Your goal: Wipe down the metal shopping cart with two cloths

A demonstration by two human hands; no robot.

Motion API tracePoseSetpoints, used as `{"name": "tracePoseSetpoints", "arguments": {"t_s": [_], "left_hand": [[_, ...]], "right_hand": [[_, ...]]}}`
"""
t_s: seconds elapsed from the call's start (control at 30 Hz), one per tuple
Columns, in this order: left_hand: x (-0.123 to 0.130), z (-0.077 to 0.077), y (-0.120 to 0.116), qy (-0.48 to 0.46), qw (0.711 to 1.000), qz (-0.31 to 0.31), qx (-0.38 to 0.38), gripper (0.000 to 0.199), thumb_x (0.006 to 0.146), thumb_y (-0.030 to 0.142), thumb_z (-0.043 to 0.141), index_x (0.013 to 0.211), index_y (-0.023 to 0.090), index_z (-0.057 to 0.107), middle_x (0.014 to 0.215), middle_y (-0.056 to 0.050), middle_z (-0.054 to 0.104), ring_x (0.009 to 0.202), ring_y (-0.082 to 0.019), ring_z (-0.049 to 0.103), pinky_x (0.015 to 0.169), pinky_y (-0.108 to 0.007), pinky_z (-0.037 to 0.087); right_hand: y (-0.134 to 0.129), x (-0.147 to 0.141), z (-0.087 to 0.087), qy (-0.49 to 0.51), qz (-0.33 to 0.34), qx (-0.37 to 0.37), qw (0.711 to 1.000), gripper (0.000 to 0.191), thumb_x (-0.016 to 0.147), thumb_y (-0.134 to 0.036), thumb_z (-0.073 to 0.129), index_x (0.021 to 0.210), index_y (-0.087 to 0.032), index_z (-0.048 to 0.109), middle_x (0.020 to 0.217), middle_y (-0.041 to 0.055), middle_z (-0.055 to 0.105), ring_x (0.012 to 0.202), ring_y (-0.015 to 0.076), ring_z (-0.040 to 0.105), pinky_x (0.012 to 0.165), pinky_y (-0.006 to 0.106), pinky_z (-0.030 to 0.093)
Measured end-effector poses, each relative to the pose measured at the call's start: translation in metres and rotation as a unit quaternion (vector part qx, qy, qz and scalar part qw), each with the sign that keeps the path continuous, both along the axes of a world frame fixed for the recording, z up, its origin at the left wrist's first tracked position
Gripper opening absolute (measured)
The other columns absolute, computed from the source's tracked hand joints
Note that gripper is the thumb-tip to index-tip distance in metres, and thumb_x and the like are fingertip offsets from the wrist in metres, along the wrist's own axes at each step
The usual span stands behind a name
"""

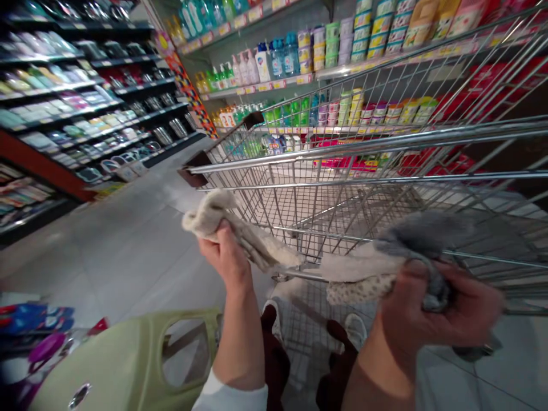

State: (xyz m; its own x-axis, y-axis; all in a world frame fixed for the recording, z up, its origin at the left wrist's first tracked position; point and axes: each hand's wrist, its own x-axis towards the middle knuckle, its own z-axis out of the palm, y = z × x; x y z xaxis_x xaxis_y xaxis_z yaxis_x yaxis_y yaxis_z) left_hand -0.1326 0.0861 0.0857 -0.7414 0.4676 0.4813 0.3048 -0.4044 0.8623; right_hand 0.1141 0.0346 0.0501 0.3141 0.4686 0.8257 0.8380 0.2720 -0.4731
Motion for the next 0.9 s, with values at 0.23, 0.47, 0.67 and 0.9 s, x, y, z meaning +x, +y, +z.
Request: {"name": "tracePoseSetpoints", "arguments": {"t_s": [0.23,0.47,0.67,0.9], "left_hand": [[-0.008,0.001,0.033,0.101,0.984,-0.127,-0.076,0.037,0.090,0.047,0.054,0.112,0.017,0.063,0.115,-0.009,0.069,0.112,-0.022,0.062,0.095,-0.031,0.047],[-0.001,-0.007,0.020,0.132,0.978,-0.136,-0.083,0.035,0.089,0.037,0.058,0.117,0.018,0.062,0.121,-0.009,0.068,0.114,-0.021,0.063,0.097,-0.030,0.048],[-0.010,0.009,-0.009,0.024,0.999,0.024,-0.001,0.029,0.085,0.040,0.063,0.104,0.018,0.062,0.104,-0.004,0.069,0.098,-0.019,0.065,0.089,-0.030,0.052],[-0.014,0.010,-0.006,0.022,0.999,0.037,0.007,0.039,0.092,0.048,0.050,0.120,0.021,0.053,0.127,-0.009,0.061,0.126,-0.022,0.056,0.109,-0.036,0.044]], "right_hand": [[0.017,-0.041,-0.002,0.102,0.053,-0.140,0.983,0.054,0.081,-0.045,0.064,0.131,-0.024,0.060,0.117,0.0060,0.069,0.086,0.0193,0.067,0.084,0.037,0.053],[0.027,-0.031,-0.005,0.145,0.027,-0.110,0.983,0.045,0.082,-0.047,0.062,0.116,-0.018,0.067,0.104,0.0080,0.072,0.085,0.0185,0.067,0.082,0.033,0.051],[0.020,-0.015,-0.002,0.155,-0.032,-0.062,0.985,0.034,0.081,-0.046,0.065,0.094,-0.016,0.072,0.086,0.0056,0.070,0.080,0.0188,0.065,0.078,0.033,0.050],[0.009,-0.008,0.007,0.188,0.003,-0.074,0.979,0.021,0.087,-0.040,0.061,0.099,-0.026,0.070,0.089,-0.0008,0.061,0.092,0.0201,0.061,0.085,0.037,0.046]]}}
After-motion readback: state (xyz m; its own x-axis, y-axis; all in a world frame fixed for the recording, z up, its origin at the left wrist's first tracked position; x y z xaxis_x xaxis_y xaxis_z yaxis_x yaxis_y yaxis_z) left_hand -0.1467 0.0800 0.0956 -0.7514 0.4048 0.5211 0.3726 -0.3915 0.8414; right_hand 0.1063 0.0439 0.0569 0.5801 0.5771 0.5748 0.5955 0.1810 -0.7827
